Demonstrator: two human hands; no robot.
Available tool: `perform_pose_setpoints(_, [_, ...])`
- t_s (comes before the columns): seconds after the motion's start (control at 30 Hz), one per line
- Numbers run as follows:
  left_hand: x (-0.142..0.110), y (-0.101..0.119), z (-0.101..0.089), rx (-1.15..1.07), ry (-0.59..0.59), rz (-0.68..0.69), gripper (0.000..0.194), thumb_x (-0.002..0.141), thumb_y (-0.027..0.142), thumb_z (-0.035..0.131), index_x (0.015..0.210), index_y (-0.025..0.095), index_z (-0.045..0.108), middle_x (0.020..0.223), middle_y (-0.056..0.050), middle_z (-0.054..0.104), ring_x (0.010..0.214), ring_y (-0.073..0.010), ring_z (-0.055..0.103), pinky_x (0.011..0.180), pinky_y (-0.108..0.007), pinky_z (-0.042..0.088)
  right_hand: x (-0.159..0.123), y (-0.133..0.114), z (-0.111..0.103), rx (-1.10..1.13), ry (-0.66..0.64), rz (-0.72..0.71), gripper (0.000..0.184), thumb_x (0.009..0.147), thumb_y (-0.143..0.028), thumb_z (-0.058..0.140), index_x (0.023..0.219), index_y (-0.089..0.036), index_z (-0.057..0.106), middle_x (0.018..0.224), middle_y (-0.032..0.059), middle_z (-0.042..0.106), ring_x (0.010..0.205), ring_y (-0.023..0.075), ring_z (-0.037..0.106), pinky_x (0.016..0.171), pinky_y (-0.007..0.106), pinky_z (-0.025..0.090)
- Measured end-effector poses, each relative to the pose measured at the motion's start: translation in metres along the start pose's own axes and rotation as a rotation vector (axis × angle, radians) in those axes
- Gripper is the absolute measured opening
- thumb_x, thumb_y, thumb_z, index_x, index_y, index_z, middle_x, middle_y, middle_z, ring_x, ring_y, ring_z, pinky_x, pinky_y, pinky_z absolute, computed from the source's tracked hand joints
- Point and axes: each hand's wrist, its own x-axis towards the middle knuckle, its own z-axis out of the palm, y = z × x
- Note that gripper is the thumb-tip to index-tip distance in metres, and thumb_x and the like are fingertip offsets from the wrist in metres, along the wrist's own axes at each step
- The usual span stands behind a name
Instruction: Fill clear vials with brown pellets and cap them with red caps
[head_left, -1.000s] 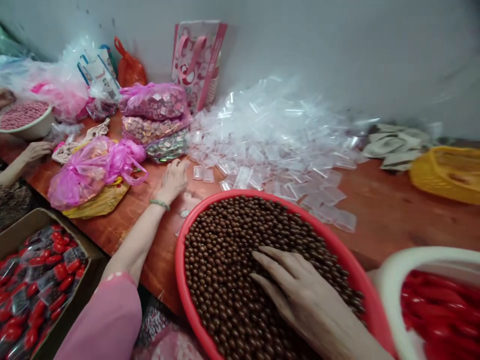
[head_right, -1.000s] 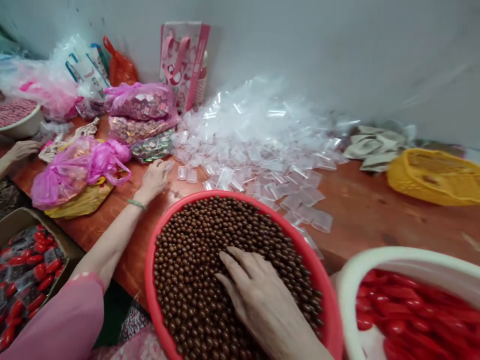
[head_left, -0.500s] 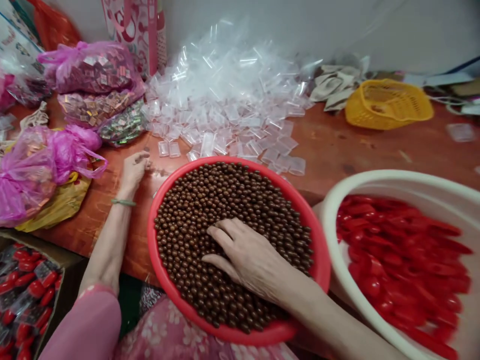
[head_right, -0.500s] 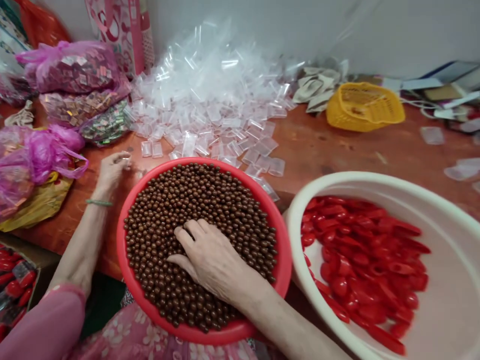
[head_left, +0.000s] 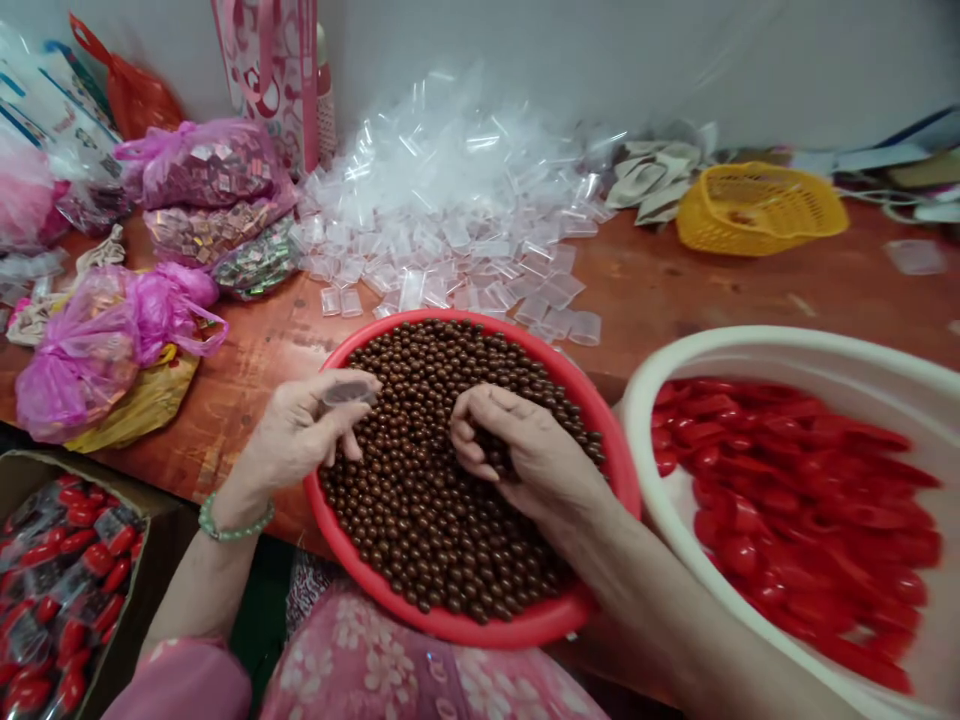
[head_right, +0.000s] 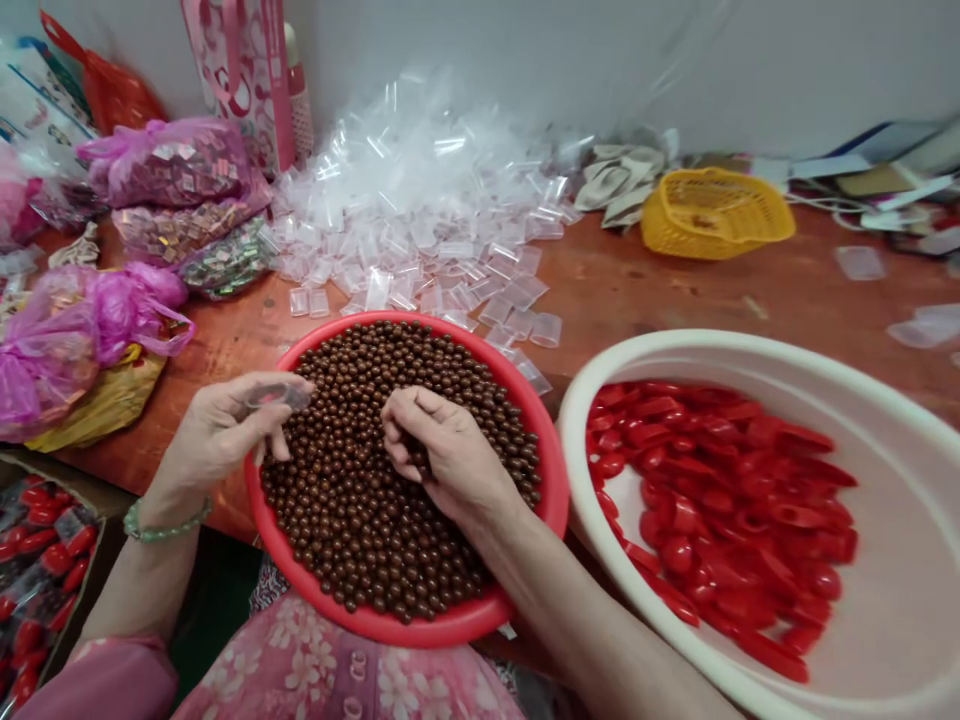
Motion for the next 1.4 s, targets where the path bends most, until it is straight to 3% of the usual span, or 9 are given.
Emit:
perform_pose_setpoints(0.07, [-0.004,0.005,0.013,0.136,-0.076,0.051,0.028,0.085,0.033,0.067,0.104,0.013,0.071,0.075,-0.003,0.073,0.046,-0.0071,0.057,0.044,-0.018,0.042,0.000,-0.008,0.007,0.228,0.055,0.021,0.045,0.061,-0.050,0.086,0.073,-0.018,0.057,0.059,-0.0058,0.049,0.045,0.0047,0.040,0.035,0.013,0.022])
perform_pose_setpoints(0.17, [-0.006,0.006,0.031,0.276,-0.180,0.144,0.024,0.081,0.034,0.073,0.097,0.016,0.072,0.078,-0.002,0.073,0.060,-0.0102,0.063,0.057,-0.020,0.047,-0.002,-0.020,0.019,0.402,0.094,-0.025,0.045,0.057,-0.045,0.089,0.072,-0.018,0.057,0.056,-0.0068,0.049,0.043,0.0034,0.039,0.033,0.011,0.023])
perform_pose_setpoints(0.27, [-0.004,0.004,0.049,0.470,-0.248,0.161,0.030,0.081,0.035,0.073,0.104,0.016,0.067,0.078,-0.002,0.073,0.068,-0.0154,0.066,0.064,-0.025,0.048,-0.003,-0.027,0.029,0.466,0.105,-0.071,0.043,0.060,-0.044,0.088,0.073,-0.018,0.057,0.055,-0.0069,0.049,0.043,0.0035,0.040,0.033,0.011,0.024])
perform_pose_setpoints(0.4, [0.001,0.001,0.065,0.755,-0.229,0.131,0.039,0.076,0.042,0.075,0.099,0.015,0.061,0.082,-0.008,0.072,0.071,-0.0225,0.066,0.062,-0.030,0.044,-0.001,-0.024,0.034,0.437,0.121,-0.118,0.044,0.063,-0.051,0.085,0.072,-0.017,0.058,0.056,-0.0058,0.052,0.045,0.0048,0.045,0.034,0.013,0.030])
perform_pose_setpoints(0.6, [0.008,-0.003,0.068,0.696,-0.286,0.104,0.039,0.075,0.041,0.076,0.098,0.017,0.057,0.081,-0.004,0.069,0.067,-0.0194,0.061,0.060,-0.028,0.040,0.001,-0.015,0.030,0.340,0.166,-0.117,0.043,0.064,-0.054,0.082,0.072,-0.019,0.059,0.059,-0.0057,0.054,0.050,0.0065,0.051,0.045,0.018,0.044])
perform_pose_setpoints(0.77, [0.010,-0.003,0.069,0.666,-0.310,0.053,0.043,0.074,0.039,0.078,0.102,0.016,0.056,0.089,-0.006,0.070,0.075,-0.0229,0.064,0.064,-0.031,0.042,0.000,-0.014,0.027,0.304,0.135,-0.167,0.040,0.060,-0.049,0.084,0.071,-0.019,0.061,0.060,-0.0048,0.056,0.054,0.0082,0.054,0.050,0.020,0.047])
perform_pose_setpoints(0.93, [0.010,-0.006,0.070,0.621,-0.297,0.026,0.047,0.075,0.031,0.075,0.112,0.013,0.052,0.094,-0.008,0.069,0.077,-0.0234,0.064,0.067,-0.033,0.044,-0.002,-0.014,0.028,0.260,0.120,-0.202,0.032,0.066,-0.044,0.081,0.073,-0.019,0.061,0.063,-0.0051,0.057,0.054,0.0082,0.054,0.054,0.022,0.049])
perform_pose_setpoints(1.13, [0.010,-0.009,0.069,0.527,-0.280,0.034,0.032,0.078,0.027,0.070,0.105,0.015,0.057,0.084,-0.003,0.067,0.069,-0.0181,0.060,0.062,-0.029,0.043,0.000,-0.012,0.024,0.216,0.133,-0.226,0.024,0.073,-0.039,0.075,0.074,-0.020,0.060,0.068,-0.0040,0.056,0.062,0.0080,0.055,0.060,0.020,0.050])
perform_pose_setpoints(1.4, [0.008,-0.011,0.068,0.342,-0.256,0.051,0.014,0.080,0.028,0.072,0.091,0.019,0.071,0.081,0.001,0.074,0.073,-0.0152,0.066,0.071,-0.026,0.046,0.001,-0.011,0.008,0.213,0.170,-0.241,0.023,0.074,-0.040,0.075,0.075,-0.022,0.060,0.071,-0.0036,0.055,0.066,0.0095,0.055,0.066,0.023,0.051])
